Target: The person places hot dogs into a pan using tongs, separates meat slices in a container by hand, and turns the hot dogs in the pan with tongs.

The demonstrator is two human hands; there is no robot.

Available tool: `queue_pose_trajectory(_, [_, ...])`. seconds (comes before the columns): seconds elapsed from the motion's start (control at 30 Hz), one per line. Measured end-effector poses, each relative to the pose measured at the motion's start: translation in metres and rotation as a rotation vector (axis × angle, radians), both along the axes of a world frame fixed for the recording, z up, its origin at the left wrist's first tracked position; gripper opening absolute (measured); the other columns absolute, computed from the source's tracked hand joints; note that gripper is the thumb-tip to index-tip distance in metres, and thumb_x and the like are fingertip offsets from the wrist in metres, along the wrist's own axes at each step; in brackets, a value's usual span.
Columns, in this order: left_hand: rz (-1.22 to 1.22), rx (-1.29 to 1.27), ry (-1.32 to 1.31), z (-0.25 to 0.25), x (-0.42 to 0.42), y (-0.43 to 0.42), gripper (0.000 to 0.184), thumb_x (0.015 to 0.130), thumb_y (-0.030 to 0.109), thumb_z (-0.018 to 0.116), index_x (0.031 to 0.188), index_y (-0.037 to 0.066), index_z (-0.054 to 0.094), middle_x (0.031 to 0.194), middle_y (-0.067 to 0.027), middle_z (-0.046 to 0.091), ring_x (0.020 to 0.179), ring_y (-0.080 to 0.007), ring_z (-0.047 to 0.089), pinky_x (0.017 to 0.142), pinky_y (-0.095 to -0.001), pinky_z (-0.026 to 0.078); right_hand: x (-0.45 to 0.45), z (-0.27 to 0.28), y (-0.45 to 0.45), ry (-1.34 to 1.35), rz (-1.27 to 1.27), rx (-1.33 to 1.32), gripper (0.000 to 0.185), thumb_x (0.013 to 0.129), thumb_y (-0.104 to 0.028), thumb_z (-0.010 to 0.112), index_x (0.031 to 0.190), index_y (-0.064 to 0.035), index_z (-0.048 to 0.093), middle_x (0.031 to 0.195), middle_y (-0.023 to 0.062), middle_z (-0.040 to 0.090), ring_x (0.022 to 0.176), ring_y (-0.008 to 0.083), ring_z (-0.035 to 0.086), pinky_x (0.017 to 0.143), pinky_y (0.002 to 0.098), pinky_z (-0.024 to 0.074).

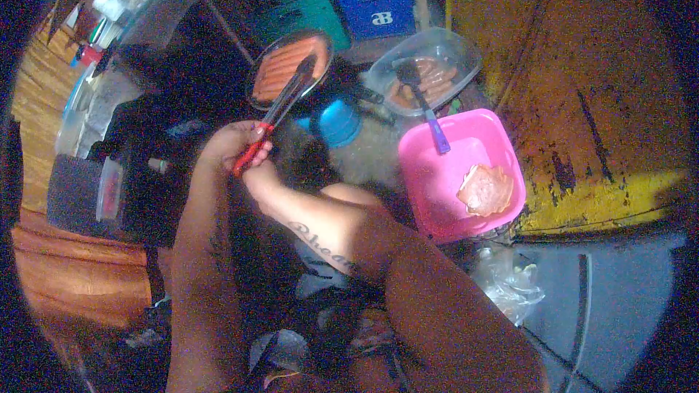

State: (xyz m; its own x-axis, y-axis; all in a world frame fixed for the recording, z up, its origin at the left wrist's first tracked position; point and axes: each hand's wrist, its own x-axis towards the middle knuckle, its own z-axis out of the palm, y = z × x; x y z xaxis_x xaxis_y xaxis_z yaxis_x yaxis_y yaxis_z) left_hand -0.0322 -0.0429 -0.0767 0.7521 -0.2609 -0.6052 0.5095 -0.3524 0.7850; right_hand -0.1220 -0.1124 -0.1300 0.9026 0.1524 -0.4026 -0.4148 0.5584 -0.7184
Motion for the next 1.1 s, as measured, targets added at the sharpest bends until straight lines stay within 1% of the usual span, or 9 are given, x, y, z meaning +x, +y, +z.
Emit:
queue_pose_trajectory(0.2, [-0.039,-0.008,-0.022,0.012,-0.002,-0.005,0.019,0.095,0.023,0.052,0.1,0.004,0.054,0.075,-0.0088,0.062,0.055,-0.0157,0.06,0.045,-0.028,0.053,0.008,-0.014,0.007,0.03,0.06,-0.01,0.017,0.078,-0.002,0.053,0.091,-0.0095,0.046,0.076,0.002,0.05,0.06,0.0155,0.049,0.047,0.0299,0.0345])
queue_pose_trajectory(0.4, [-0.128,0.211,-0.149,0.051,-0.022,-0.029,0.021,0.095,0.022,0.052,0.097,0.001,0.054,0.072,-0.0084,0.06,0.054,-0.0138,0.059,0.042,-0.0265,0.048,0.01,-0.018,0.014,0.059,-0.073,0.125,0.015,0.081,-0.003,0.053,0.094,-0.0095,0.049,0.078,0.0017,0.052,0.059,0.0151,0.048,0.047,0.0294,0.0344])
queue_pose_trajectory(0.5, [-0.273,0.625,-0.429,0.065,-0.038,-0.038,0.023,0.093,0.02,0.055,0.097,-0.002,0.057,0.074,-0.0136,0.063,0.057,-0.02,0.061,0.048,-0.0329,0.049,0.01,-0.026,0.019,-0.01,-0.083,0.023,0.008,0.083,-0.006,0.052,0.091,-0.009,0.052,0.077,0.002,0.053,0.059,0.0144,0.048,0.047,0.0294,0.0344])
queue_pose_trajectory(0.6, [-0.375,0.899,-0.807,0.061,-0.045,-0.034,0.023,0.088,0.017,0.06,0.098,-0.003,0.06,0.083,-0.0198,0.065,0.071,-0.0303,0.065,0.063,-0.04,0.051,0.013,-0.031,0.019,0.005,-0.031,0.029,0.006,0.086,-0.009,0.051,0.089,-0.0089,0.056,0.074,0.0028,0.054,0.061,0.0137,0.048,0.048,0.0294,0.0348])
queue_pose_trajectory(0.7, [-0.347,0.87,-0.931,0.051,-0.048,-0.034,0.023,0.084,0.016,0.063,0.098,-0.002,0.061,0.092,-0.0224,0.064,0.087,-0.0374,0.062,0.077,-0.0423,0.048,0.003,-0.015,0.014,0.01,-0.032,0.083,0.009,0.089,-0.01,0.05,0.091,-0.0088,0.058,0.073,0.0035,0.055,0.062,0.0135,0.049,0.05,0.0303,0.0358])
queue_pose_trajectory(0.73, [-0.321,0.86,-0.829,0.057,-0.052,-0.042,0.02,0.083,0.013,0.061,0.098,0.0,0.062,0.093,-0.0222,0.065,0.092,-0.0383,0.061,0.08,-0.0424,0.047,-0.001,-0.003,0.006,-0.009,-0.016,0.112,0.01,0.09,-0.011,0.049,0.093,-0.0087,0.058,0.074,0.0038,0.056,0.062,0.0138,0.049,0.051,0.0306,0.0362])
queue_pose_trajectory(0.87, [-0.378,0.914,-0.903,0.036,-0.044,-0.043,0.016,0.081,0.006,0.057,0.096,0.002,0.063,0.093,-0.0223,0.065,0.091,-0.0387,0.061,0.08,-0.0431,0.047,0.008,-0.024,0.022,0.004,-0.034,0.15,0.016,0.093,-0.015,0.046,0.102,-0.0081,0.058,0.081,0.004,0.058,0.067,0.0153,0.051,0.056,0.0313,0.0386])
queue_pose_trajectory(1.03, [-0.392,0.945,-0.867,0.032,-0.043,-0.041,0.022,0.083,0.014,0.06,0.102,0.003,0.062,0.097,-0.0226,0.065,0.094,-0.041,0.061,0.08,-0.0445,0.048,0.008,-0.03,0.024,-0.014,-0.027,0.202,0.021,0.096,-0.018,0.042,0.11,-0.0084,0.056,0.093,0.0033,0.059,0.078,0.0152,0.053,0.062,0.03,0.0406])
queue_pose_trajectory(1.1, [-0.367,0.967,-0.897,0.033,-0.05,-0.039,0.021,0.082,0.014,0.06,0.101,0.003,0.061,0.096,-0.0228,0.065,0.092,-0.0416,0.061,0.079,-0.0461,0.048,0.015,-0.045,0.031,-0.043,0.01,0.264,0.029,0.098,-0.023,0.036,0.116,-0.0069,0.053,0.104,0.0054,0.058,0.09,0.017,0.052,0.074,0.0317,0.0411])
